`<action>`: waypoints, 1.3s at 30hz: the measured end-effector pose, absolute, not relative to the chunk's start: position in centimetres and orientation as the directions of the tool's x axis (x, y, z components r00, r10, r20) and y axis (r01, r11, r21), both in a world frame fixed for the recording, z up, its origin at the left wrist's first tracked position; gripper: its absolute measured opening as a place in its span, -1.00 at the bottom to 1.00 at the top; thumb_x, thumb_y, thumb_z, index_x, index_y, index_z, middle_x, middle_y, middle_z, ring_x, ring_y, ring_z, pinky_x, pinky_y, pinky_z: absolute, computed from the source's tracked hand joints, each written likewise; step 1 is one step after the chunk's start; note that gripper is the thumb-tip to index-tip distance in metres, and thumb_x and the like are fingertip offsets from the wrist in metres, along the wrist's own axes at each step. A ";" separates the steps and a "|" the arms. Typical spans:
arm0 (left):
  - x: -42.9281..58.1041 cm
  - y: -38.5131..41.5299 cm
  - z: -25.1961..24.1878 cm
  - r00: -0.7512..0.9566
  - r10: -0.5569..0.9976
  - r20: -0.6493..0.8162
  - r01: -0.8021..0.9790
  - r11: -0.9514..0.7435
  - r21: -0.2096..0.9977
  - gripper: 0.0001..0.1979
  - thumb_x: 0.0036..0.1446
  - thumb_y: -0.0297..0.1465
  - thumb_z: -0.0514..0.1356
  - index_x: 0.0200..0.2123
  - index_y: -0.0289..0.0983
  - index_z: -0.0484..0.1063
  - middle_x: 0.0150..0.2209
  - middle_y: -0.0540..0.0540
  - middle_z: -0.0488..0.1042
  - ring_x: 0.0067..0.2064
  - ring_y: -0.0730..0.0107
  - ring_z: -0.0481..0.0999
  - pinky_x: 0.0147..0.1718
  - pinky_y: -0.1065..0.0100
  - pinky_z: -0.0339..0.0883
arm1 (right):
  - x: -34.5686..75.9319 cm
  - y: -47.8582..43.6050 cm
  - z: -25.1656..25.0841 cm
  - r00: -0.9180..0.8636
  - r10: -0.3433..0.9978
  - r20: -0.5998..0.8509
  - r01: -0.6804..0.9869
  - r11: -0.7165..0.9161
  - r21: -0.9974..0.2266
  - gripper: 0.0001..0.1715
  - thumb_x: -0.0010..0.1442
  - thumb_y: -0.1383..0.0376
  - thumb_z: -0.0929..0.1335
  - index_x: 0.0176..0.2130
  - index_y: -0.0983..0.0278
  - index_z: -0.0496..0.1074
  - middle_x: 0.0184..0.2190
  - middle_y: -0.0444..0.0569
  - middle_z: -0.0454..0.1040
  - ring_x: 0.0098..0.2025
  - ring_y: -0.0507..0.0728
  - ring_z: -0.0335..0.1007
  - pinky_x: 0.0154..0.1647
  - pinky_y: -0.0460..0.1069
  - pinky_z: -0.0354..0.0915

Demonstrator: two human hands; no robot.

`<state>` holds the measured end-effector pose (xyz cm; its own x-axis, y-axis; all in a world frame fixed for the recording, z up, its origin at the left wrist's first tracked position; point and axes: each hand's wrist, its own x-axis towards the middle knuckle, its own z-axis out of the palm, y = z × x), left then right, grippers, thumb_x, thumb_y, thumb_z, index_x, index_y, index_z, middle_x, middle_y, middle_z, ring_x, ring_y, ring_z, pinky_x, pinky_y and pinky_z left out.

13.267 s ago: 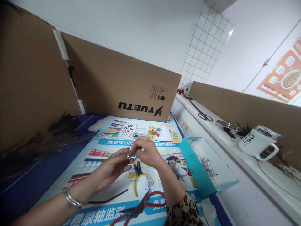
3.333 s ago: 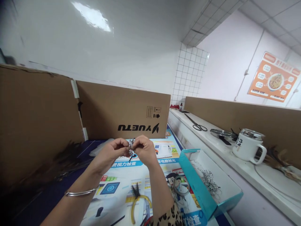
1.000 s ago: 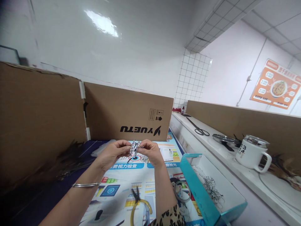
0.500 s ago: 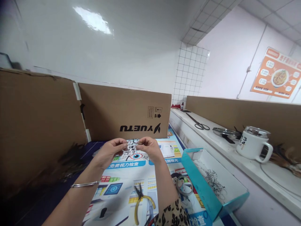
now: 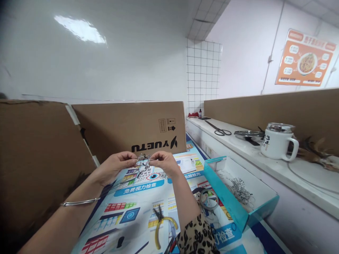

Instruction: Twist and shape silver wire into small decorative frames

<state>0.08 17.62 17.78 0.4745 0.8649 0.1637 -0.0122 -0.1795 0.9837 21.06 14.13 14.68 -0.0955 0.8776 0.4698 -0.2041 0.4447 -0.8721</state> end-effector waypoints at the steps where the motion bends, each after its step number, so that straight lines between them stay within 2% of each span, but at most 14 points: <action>1: 0.3 17.6 18.0 0.477 0.865 0.157 -0.015 -0.171 0.985 -0.79 -0.16 -0.37 0.34 -0.42 -0.32 0.44 -0.50 -0.06 0.48 -0.48 0.41 0.45 -0.48 0.41 0.33 | 21.2 14.1 14.7 -0.088 0.877 0.473 -0.205 0.448 -0.870 -0.72 -0.19 0.26 0.48 -0.42 0.31 0.43 -0.48 -0.13 0.43 -0.41 0.01 0.36 -0.33 -0.06 0.30; 6: 1.2 17.0 18.1 0.490 0.859 0.146 -0.099 -0.111 0.989 -0.81 -0.15 -0.42 0.35 -0.43 -0.33 0.41 -0.49 -0.02 0.44 -0.43 0.42 0.46 -0.35 0.33 0.40 | 21.5 14.0 14.7 -0.086 0.864 0.496 -0.197 0.473 -0.859 -0.72 -0.19 0.26 0.48 -0.41 0.32 0.43 -0.50 -0.13 0.44 -0.44 0.00 0.35 -0.35 -0.07 0.28; 13: 2.4 17.3 16.3 0.527 0.844 0.098 -0.219 0.023 0.976 -0.84 -0.09 -0.45 0.31 -0.41 -0.35 0.40 -0.46 -0.05 0.44 -0.43 0.44 0.45 -0.39 0.33 0.42 | 21.8 13.9 14.9 -0.084 0.847 0.524 -0.165 0.507 -0.846 -0.72 -0.14 0.22 0.46 -0.39 0.32 0.44 -0.53 -0.16 0.40 -0.49 -0.03 0.30 -0.41 -0.08 0.27; 18: 3.9 17.9 12.7 0.550 0.834 0.045 -0.408 0.222 0.885 -0.86 -0.05 -0.50 0.28 -0.36 -0.35 0.40 -0.51 -0.04 0.42 -0.49 0.46 0.44 -0.42 0.33 0.43 | 22.1 14.0 14.7 -0.092 0.826 0.556 0.091 0.563 -0.822 -0.78 -0.04 0.23 0.40 -0.36 0.31 0.47 -0.52 -0.15 0.40 -0.49 -0.03 0.28 -0.45 -0.12 0.22; 24: 5.7 17.2 7.9 0.535 0.843 0.060 -0.523 0.275 0.807 -0.74 -0.08 -0.58 0.26 -0.27 -0.28 0.38 -0.42 0.00 0.45 -0.44 0.51 0.46 -0.35 0.37 0.44 | 22.5 14.1 14.1 -0.204 0.820 0.534 0.422 0.566 -0.708 -0.87 0.02 0.32 0.36 -0.36 0.29 0.49 -0.48 -0.15 0.47 -0.42 -0.01 0.33 -0.42 -0.14 0.16; 28: 6.8 16.7 4.4 0.498 0.866 0.054 -0.595 0.295 0.748 -0.76 -0.09 -0.59 0.26 -0.31 -0.25 0.37 -0.38 0.00 0.47 -0.40 0.54 0.47 -0.31 0.42 0.43 | 22.2 14.2 14.0 -0.281 0.834 0.475 0.610 0.538 -0.582 -0.86 0.02 0.35 0.35 -0.35 0.26 0.51 -0.44 -0.15 0.50 -0.37 0.00 0.36 -0.41 -0.15 0.13; 33: 7.5 16.7 1.5 0.459 0.888 0.003 -0.626 0.321 0.710 -0.73 -0.09 -0.62 0.25 -0.29 -0.24 0.37 -0.38 0.03 0.49 -0.37 0.53 0.49 -0.28 0.45 0.43 | 21.2 15.0 12.7 -0.273 0.884 0.379 0.690 0.454 -0.563 -0.87 -0.05 0.36 0.37 -0.41 0.23 0.52 -0.49 -0.15 0.50 -0.41 0.03 0.36 -0.46 -0.13 0.11; 39: 6.9 17.4 0.7 0.428 0.904 -0.007 -0.665 0.320 0.675 -0.75 -0.09 -0.63 0.24 -0.32 -0.24 0.39 -0.39 0.04 0.50 -0.36 0.53 0.49 -0.26 0.45 0.42 | 19.3 16.6 10.4 -0.270 0.913 0.306 0.724 0.402 -0.560 -0.90 -0.11 0.40 0.39 -0.48 0.23 0.52 -0.54 -0.14 0.50 -0.45 0.03 0.36 -0.48 -0.14 0.11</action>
